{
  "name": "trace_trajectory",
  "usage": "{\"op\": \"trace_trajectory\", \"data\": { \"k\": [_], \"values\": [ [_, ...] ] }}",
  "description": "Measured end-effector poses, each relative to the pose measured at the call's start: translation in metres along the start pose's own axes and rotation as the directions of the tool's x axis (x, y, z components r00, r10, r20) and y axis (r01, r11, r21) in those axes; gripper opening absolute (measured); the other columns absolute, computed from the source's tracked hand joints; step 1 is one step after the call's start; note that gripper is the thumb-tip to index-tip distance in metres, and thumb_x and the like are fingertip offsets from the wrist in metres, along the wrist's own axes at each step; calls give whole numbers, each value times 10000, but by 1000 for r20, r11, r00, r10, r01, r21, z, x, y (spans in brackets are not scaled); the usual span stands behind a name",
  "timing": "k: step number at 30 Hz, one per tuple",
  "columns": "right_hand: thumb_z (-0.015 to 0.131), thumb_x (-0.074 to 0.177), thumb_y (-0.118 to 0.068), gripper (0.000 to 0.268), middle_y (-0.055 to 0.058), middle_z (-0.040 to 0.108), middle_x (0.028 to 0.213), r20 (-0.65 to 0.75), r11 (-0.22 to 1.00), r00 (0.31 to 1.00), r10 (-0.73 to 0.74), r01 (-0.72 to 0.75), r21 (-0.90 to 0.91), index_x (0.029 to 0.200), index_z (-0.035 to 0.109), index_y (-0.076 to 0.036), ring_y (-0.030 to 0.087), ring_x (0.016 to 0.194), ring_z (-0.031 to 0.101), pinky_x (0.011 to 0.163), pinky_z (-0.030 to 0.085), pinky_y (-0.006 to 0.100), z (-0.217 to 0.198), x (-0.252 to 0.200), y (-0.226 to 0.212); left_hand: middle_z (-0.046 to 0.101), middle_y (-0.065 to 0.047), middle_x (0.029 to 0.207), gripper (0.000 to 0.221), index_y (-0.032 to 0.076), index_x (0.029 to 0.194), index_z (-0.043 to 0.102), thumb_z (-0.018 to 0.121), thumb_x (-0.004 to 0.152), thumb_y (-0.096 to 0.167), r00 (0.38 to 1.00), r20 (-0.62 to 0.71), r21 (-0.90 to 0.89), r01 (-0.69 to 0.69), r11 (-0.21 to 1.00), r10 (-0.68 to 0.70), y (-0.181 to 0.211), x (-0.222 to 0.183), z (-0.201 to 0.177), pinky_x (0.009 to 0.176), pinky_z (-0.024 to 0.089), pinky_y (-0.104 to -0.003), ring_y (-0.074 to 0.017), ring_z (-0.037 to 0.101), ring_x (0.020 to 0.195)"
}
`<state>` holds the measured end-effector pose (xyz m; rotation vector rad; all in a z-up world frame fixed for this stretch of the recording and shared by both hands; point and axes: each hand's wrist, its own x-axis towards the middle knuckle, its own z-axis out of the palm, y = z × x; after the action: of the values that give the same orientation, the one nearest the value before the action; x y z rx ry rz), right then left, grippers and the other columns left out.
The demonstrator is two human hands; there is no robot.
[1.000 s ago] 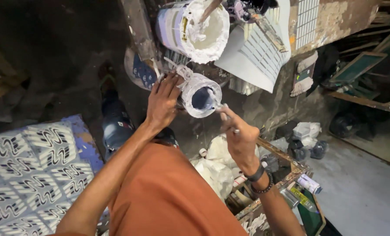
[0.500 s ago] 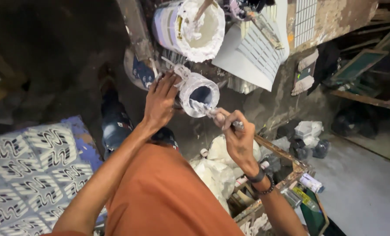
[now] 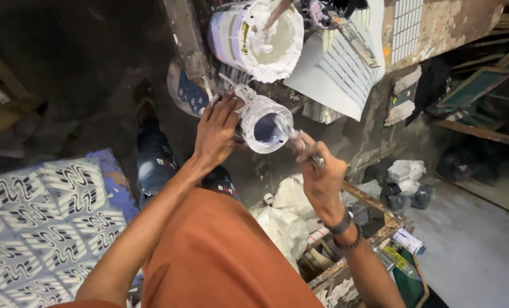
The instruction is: Mixing and preparing screen printing ink in a container using a spatula.
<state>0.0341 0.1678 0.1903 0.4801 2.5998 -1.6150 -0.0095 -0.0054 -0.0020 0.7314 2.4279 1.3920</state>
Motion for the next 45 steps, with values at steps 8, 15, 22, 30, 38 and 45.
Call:
{"op": "trace_trajectory", "data": {
  "k": [8, 15, 22, 30, 38, 45],
  "values": [
    [595, 1041, 100, 155, 146, 717, 1151, 2, 991, 999, 51, -51, 121, 946, 506, 15, 81, 931, 594, 868, 531, 241, -5, 5, 10, 516, -190, 1472, 947, -28, 1361, 569, 885, 524, 283, 1000, 17, -36, -9, 999, 10, 3, 4, -4, 1196, 300, -519, -363, 397, 1458],
    [598, 1018, 152, 204, 168, 709, 1082, 81, 982, 980, 183, -185, 22, 888, 516, 18, 107, 909, 574, 812, 513, 241, -1, 1, -2, 512, -207, 1469, 1012, -34, 1389, 545, 915, 518, 326, 1000, 7, -17, -15, 1000, 15, 4, 5, -7, 1183, 295, -526, -371, 388, 1448],
    [597, 991, 128, 175, 169, 744, 1093, 45, 972, 992, 116, -104, -213, 874, 517, 25, 112, 911, 618, 784, 546, 264, -5, -9, -4, 517, -181, 1497, 920, -3, 1416, 534, 914, 629, 284, 1000, 15, 34, -15, 999, 14, 2, -5, 4, 1192, 294, -514, -361, 384, 1482],
    [568, 981, 119, 114, 181, 743, 1144, 30, 958, 999, -13, 22, -287, 905, 539, 39, 142, 1040, 660, 871, 542, 271, -7, -10, -1, 510, -183, 1507, 902, 0, 1342, 527, 924, 589, 299, 999, 29, 29, -40, 999, 39, 2, -4, 1, 1229, 278, -517, -369, 383, 1490],
    [573, 1037, 88, 152, 180, 708, 1163, -37, 999, 998, 44, -45, -27, 912, 504, 36, 141, 1074, 647, 923, 544, 271, -7, 1, 3, 511, -186, 1483, 1029, -10, 1433, 496, 916, 546, 299, 1000, 14, 14, 6, 1000, -6, 5, 4, -4, 1203, 280, -519, -372, 390, 1454],
    [548, 971, 85, 105, 136, 681, 1103, -30, 968, 989, 145, -135, 210, 916, 488, 19, 141, 1048, 671, 933, 613, 302, -4, 2, 8, 508, -203, 1474, 1026, -8, 1424, 495, 913, 546, 319, 999, 41, 9, 0, 1000, 0, 4, 6, -2, 1156, 280, -533, -387, 378, 1437]
  ]
}}
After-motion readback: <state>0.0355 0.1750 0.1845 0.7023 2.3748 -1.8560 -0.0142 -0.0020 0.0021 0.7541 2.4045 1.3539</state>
